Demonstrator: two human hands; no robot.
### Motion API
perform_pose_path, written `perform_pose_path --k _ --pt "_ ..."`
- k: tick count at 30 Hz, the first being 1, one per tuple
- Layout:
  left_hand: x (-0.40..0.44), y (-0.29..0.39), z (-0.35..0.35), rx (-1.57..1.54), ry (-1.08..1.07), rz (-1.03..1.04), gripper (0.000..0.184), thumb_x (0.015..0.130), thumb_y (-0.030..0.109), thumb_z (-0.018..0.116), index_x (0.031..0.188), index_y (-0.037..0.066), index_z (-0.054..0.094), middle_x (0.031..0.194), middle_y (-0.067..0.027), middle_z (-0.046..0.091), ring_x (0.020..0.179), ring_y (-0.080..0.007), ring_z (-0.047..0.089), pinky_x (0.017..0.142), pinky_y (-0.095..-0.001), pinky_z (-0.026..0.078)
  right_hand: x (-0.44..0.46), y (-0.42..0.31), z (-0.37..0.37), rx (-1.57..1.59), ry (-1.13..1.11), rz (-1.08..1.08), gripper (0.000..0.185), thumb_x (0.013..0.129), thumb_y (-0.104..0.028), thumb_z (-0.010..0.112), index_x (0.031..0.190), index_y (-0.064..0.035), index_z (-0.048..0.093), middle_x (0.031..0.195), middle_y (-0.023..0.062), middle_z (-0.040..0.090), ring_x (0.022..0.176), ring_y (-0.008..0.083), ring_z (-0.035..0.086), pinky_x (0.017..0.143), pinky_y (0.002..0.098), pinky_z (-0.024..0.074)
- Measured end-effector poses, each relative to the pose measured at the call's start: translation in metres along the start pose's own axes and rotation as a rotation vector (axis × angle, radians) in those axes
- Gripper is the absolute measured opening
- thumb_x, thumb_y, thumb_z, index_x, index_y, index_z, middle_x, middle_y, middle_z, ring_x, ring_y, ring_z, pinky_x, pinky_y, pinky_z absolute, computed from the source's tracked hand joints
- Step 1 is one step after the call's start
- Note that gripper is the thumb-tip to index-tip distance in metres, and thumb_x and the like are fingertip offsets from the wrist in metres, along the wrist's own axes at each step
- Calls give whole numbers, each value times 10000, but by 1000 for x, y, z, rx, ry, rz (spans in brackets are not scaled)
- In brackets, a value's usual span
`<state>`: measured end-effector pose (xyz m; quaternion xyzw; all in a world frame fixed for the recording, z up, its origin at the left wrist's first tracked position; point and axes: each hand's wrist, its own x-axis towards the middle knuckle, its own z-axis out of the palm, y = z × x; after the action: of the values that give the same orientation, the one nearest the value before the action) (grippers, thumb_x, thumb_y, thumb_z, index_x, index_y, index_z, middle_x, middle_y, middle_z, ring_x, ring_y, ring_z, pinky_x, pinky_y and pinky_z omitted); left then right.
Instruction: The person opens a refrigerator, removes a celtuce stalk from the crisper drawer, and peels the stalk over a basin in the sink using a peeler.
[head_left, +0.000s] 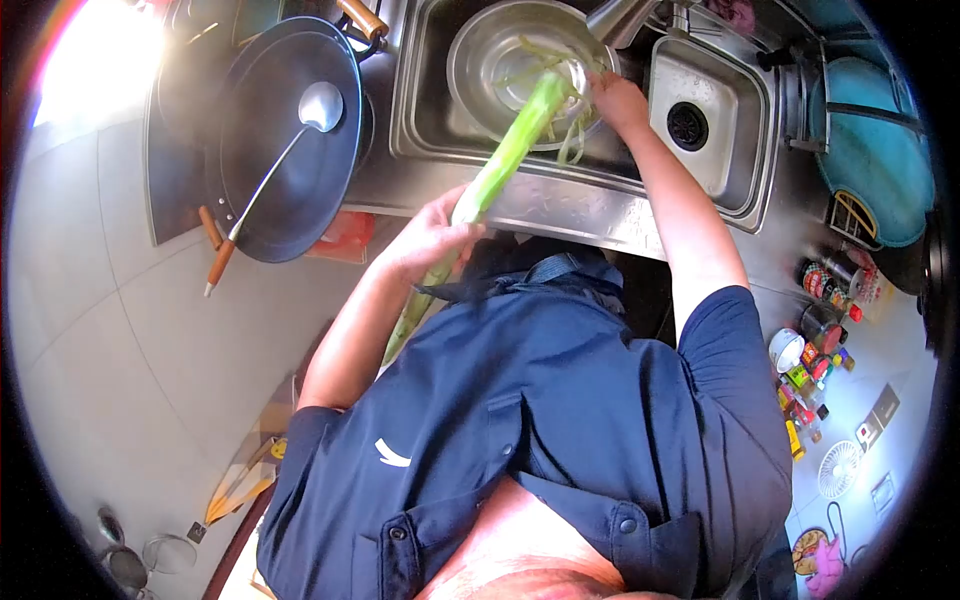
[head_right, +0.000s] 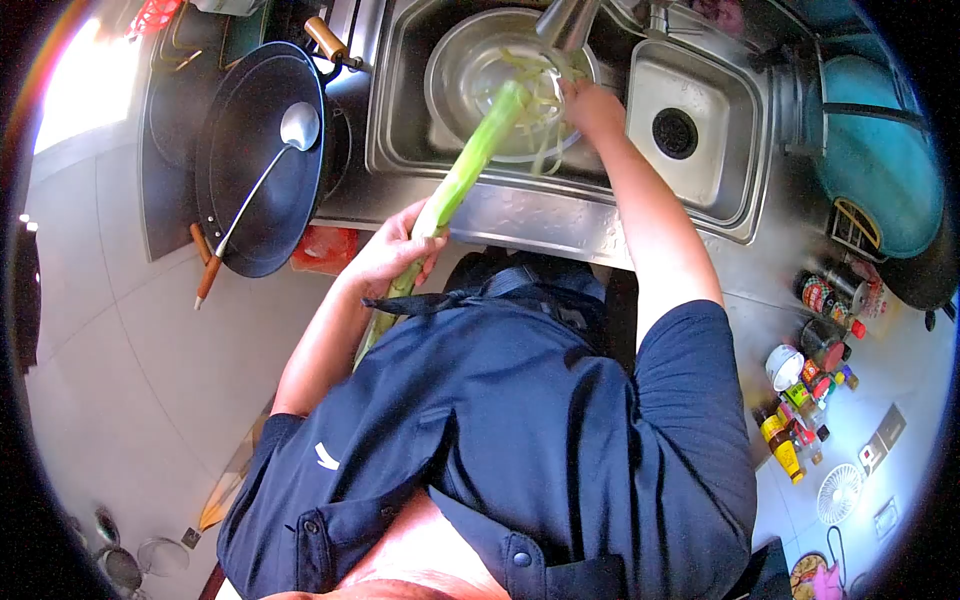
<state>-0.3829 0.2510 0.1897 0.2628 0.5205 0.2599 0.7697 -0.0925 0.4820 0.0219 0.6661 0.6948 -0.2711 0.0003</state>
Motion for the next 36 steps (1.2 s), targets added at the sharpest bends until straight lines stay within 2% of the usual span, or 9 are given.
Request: perform_pose_path --k 7,9,11,12,13,22,25,31,36 --pt "22 8 -11 -6 80 -20 424 901 180 679 1281 72 524 785 -8 551 591 -93 544 504 -241 489 -41 -35 -8 142 80 -10 558 1024 -527 452 1199 -36 650 1091 270 703 1032 441 680 895 527 535" --pt "32 5 -18 -63 46 -28 502 898 158 687 1352 74 491 849 -13 565 635 -96 560 518 -245 495 -71 -47 4 356 -7 -201 520 1023 -507 495 1203 -42 645 1068 269 707 1012 433 690 857 513 543" --pt "40 5 -18 -126 11 26 610 888 130 703 1435 78 437 920 -18 575 680 -103 577 534 -250 504 -108 -68 16 498 156 -405 512 1021 -518 516 1189 -53 648 985 244 721 928 420 709 785 500 551" --pt "43 6 -16 -149 24 45 689 878 112 716 1484 71 389 953 -21 578 707 -109 586 537 -253 509 -123 -76 15 535 36 -421 502 1021 -519 520 1171 -57 649 951 234 719 905 418 707 762 494 551" --pt "46 7 -15 -150 25 44 689 878 112 716 1484 71 389 953 -21 578 707 -109 586 537 -253 509 -135 -82 13 571 -82 -434 493 1021 -520 525 1154 -62 650 916 225 717 882 416 706 738 487 550" --pt "55 -7 -26 -130 -43 2 626 881 106 690 1434 18 412 926 -46 575 662 -116 573 518 -247 495 -169 -97 24 512 -38 -638 357 1004 -460 585 1020 -106 630 755 176 674 722 411 671 601 505 516" --pt "41 3 -11 -108 -27 19 608 878 103 677 1425 34 421 911 -44 570 647 -109 564 509 -242 486 -152 -86 26 429 -6 -626 403 1000 -501 571 1018 -103 630 730 160 673 686 413 667 576 503 516" --pt "21 1 -9 -99 -24 -27 609 858 83 673 1418 77 435 883 -34 557 620 -97 548 490 -237 470 -47 -42 29 152 17 -119 497 1034 -499 421 1084 -76 676 1032 257 711 967 447 682 859 540 518" --pt "8 1 -9 -176 -42 -13 592 851 66 671 1398 73 446 876 -29 554 594 -95 543 480 -230 476 -16 -16 1 162 83 87 539 1022 -548 424 1153 -85 666 1043 255 714 1009 463 672 893 556 518"
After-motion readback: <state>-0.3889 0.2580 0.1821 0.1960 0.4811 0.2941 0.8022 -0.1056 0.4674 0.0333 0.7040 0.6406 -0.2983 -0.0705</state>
